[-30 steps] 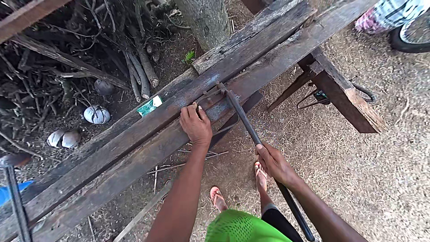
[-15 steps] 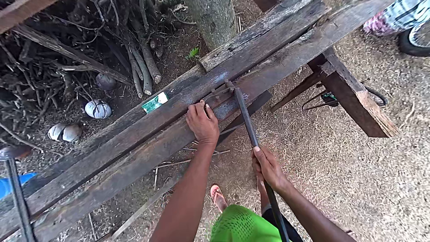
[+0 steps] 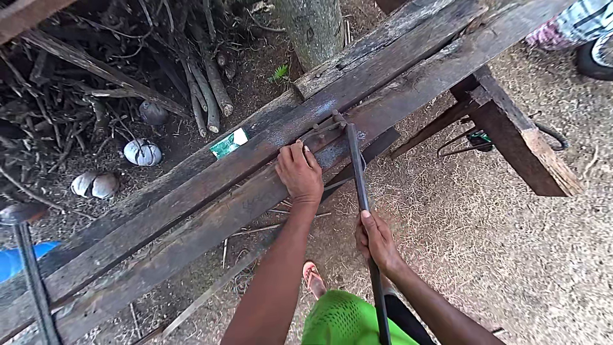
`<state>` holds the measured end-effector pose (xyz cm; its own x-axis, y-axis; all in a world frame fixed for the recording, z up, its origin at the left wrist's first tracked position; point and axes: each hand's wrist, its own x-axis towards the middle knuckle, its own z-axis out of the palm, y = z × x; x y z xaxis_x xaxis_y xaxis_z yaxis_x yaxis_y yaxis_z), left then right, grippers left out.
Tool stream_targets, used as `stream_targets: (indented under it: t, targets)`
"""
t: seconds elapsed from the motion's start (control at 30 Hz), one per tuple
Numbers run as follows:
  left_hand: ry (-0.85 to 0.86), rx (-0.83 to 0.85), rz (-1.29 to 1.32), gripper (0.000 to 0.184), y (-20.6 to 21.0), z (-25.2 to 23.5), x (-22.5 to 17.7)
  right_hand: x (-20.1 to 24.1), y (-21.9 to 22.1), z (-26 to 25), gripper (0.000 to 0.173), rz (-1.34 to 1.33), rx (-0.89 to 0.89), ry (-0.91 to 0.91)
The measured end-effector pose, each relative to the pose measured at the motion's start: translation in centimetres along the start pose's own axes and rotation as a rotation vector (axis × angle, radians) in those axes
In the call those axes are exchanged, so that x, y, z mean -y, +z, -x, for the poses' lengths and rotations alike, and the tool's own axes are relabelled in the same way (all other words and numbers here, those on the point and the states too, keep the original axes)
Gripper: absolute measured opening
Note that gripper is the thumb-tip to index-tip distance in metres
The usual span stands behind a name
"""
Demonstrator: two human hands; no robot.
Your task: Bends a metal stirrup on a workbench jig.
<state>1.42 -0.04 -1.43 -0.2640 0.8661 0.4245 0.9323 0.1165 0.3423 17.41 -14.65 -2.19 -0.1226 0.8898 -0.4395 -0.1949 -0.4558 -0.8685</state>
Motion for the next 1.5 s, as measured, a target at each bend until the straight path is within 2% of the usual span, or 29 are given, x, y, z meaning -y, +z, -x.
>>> stream_targets:
  t: [0.1,0.23,0.37,0.53,0.6,0.7,0.77,0.97,1.03,1.13,1.17,1.37,1.5]
  targets:
    - [-0.008,-0.009,-0.006,0.031,0.2,0.0,-0.1,-0.2,-0.3,0.2,0.039,-0.068,0.042,-0.006]
    - [0.006,-0.004,0.005,0.033,0.0,0.1,-0.1,-0.7,-1.6,0.0,0.034,-0.127,0.222,-0.072]
    - [0.005,0.002,0.007,0.032,0.0,0.1,-0.1,0.0,-2.6,0.2,0.037,-0.048,0.153,-0.051]
    - [0.001,-0.019,0.021,0.029,0.3,-0.2,-0.2,2.1,-5.6,0.3,0.035,0.034,0.168,-0.015]
    - [0.006,-0.023,0.024,0.029,0.3,-0.2,-0.1,1.6,-4.1,0.3,0.034,0.012,0.148,-0.018]
    - [0.006,-0.013,0.031,0.03,0.2,0.1,-0.1,-0.9,2.3,0.3,0.032,-0.114,0.007,-0.06]
    - [0.015,-0.004,0.036,0.03,0.0,-0.3,0.1,-1.3,2.7,-0.2,0.033,-0.101,0.002,-0.08]
    - [-0.008,-0.011,0.053,0.029,-0.2,-0.5,-0.3,-0.4,0.0,0.2,0.035,-0.065,0.081,-0.06]
    - [0.004,-0.016,0.044,0.029,-0.2,-0.5,-0.1,-0.8,1.7,0.2,0.035,-0.116,0.056,-0.058]
    - [0.005,-0.017,0.041,0.029,0.1,-0.4,-0.3,-2.4,6.8,-0.8,0.033,-0.196,-0.079,-0.116]
    - [0.005,-0.009,0.037,0.029,-0.1,-0.5,-0.1,-2.5,7.1,-1.1,0.035,-0.186,-0.07,-0.124]
    - [-0.012,0.018,0.045,0.03,-0.3,-0.7,-0.4,-1.3,3.7,0.2,0.032,-0.148,0.008,-0.081]
    - [-0.033,0.019,0.042,0.03,-0.2,-0.7,-0.6,-1.7,-3.4,4.2,0.027,0.056,0.013,-0.042]
